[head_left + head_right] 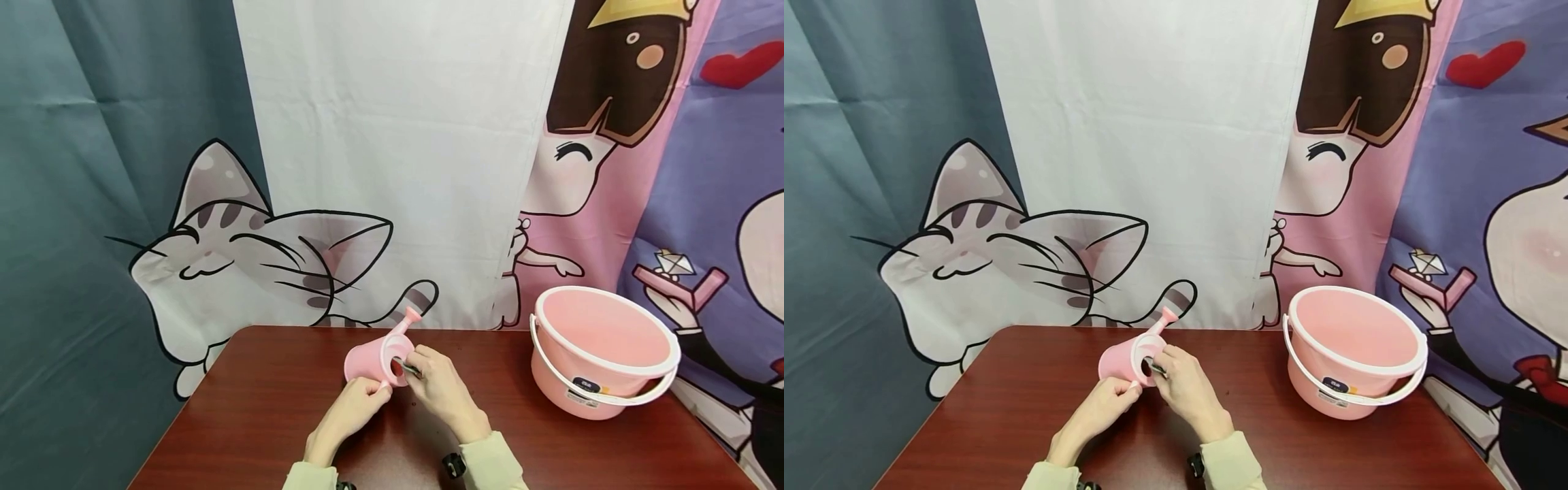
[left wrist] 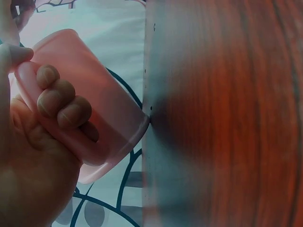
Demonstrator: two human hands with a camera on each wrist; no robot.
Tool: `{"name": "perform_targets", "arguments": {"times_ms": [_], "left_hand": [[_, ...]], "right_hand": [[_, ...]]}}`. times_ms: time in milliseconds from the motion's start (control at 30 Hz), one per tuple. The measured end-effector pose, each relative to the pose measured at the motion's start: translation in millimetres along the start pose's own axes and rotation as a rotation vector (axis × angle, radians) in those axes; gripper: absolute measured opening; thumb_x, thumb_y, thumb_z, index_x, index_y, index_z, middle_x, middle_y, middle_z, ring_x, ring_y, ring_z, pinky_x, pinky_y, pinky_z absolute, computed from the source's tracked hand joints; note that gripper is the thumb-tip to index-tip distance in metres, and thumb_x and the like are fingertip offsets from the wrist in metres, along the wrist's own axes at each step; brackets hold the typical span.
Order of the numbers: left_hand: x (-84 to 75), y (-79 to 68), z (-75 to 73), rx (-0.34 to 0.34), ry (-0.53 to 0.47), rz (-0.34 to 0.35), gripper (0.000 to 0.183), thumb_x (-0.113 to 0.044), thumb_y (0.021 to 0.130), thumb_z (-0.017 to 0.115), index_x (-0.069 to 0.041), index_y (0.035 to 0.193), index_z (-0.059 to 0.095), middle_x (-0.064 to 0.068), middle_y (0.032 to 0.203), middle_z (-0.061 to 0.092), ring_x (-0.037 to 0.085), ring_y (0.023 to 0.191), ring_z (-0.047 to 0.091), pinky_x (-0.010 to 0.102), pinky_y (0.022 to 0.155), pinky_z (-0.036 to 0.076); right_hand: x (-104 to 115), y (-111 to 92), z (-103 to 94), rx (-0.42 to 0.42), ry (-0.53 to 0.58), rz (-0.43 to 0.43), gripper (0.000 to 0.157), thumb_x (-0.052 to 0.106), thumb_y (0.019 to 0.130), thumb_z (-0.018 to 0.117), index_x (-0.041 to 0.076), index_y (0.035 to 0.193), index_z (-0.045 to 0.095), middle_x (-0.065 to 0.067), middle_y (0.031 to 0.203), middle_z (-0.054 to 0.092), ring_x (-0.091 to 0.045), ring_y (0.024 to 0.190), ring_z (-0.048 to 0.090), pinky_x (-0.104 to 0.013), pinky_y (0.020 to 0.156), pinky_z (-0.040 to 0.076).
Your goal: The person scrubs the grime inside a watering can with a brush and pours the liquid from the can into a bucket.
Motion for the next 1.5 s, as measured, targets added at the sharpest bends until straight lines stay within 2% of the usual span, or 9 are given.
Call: {"name": "perform_targets", "arguments": {"times_ms": [433, 733, 900, 1167, 1500], "left_hand": [[-0.4, 1.1, 0.7, 0.003, 0.014, 0.007, 0.046, -0.025, 0.094, 0.057, -0.017, 0.053, 0.038, -0.013, 0.049, 0.024, 0.004, 0.048, 0.025, 0.022, 0.045, 0.022], [-0.7, 0.8, -0.1, -0.006, 0.026, 0.006, 0.046, -0.023, 0.094, 0.057, -0.016, 0.053, 0.038, -0.013, 0.049, 0.025, 0.003, 0.049, 0.025, 0.022, 0.045, 0.022], [-2.3, 1.3, 0.8, -0.002, 0.033, 0.011, 0.045, -0.022, 0.093, 0.057, -0.017, 0.053, 0.038, -0.013, 0.049, 0.025, 0.003, 0.049, 0.025, 0.022, 0.045, 0.022], [-3.2, 1.4, 1.7, 0.004, 0.020, 0.007, 0.045, -0.022, 0.093, 0.057, -0.017, 0.053, 0.038, -0.013, 0.049, 0.024, 0.004, 0.049, 0.025, 0.022, 0.045, 0.022], [-1.2, 0.8, 1.7, 0.008, 0.013, -0.009, 0.046, -0.025, 0.094, 0.056, -0.017, 0.053, 0.038, -0.014, 0.049, 0.024, 0.004, 0.048, 0.025, 0.023, 0.045, 0.022]], "right_hand": [[-5.5, -7.2, 14.0, -0.026, -0.098, 0.187, 0.028, 0.000, 0.075, 0.078, 0.017, 0.069, 0.056, 0.009, 0.066, 0.043, -0.006, 0.056, 0.043, -0.020, 0.052, 0.038], [-1.5, -9.2, 22.2, -0.005, -0.106, 0.241, 0.022, 0.001, 0.076, 0.078, 0.014, 0.072, 0.062, 0.006, 0.066, 0.048, -0.010, 0.056, 0.047, -0.024, 0.053, 0.041], [-2.8, -8.9, 19.4, 0.011, -0.093, 0.240, 0.023, 0.000, 0.075, 0.077, 0.016, 0.071, 0.060, 0.008, 0.066, 0.046, -0.008, 0.057, 0.046, -0.022, 0.053, 0.040], [-0.8, -4.9, 13.3, 0.025, -0.075, 0.177, 0.023, -0.001, 0.073, 0.076, 0.016, 0.071, 0.060, 0.008, 0.068, 0.048, -0.006, 0.059, 0.047, -0.022, 0.055, 0.042], [1.9, -0.2, 3.9, 0.016, -0.056, 0.161, 0.029, -0.001, 0.071, 0.075, 0.019, 0.067, 0.055, 0.012, 0.066, 0.042, -0.004, 0.056, 0.041, -0.017, 0.052, 0.036]]}}
Point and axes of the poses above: each hand's wrist, its own y-axis towards the middle knuckle, its own z-axis out of the palm, x = y × z, the point moved 3 cm from there along y, towards the middle knuckle
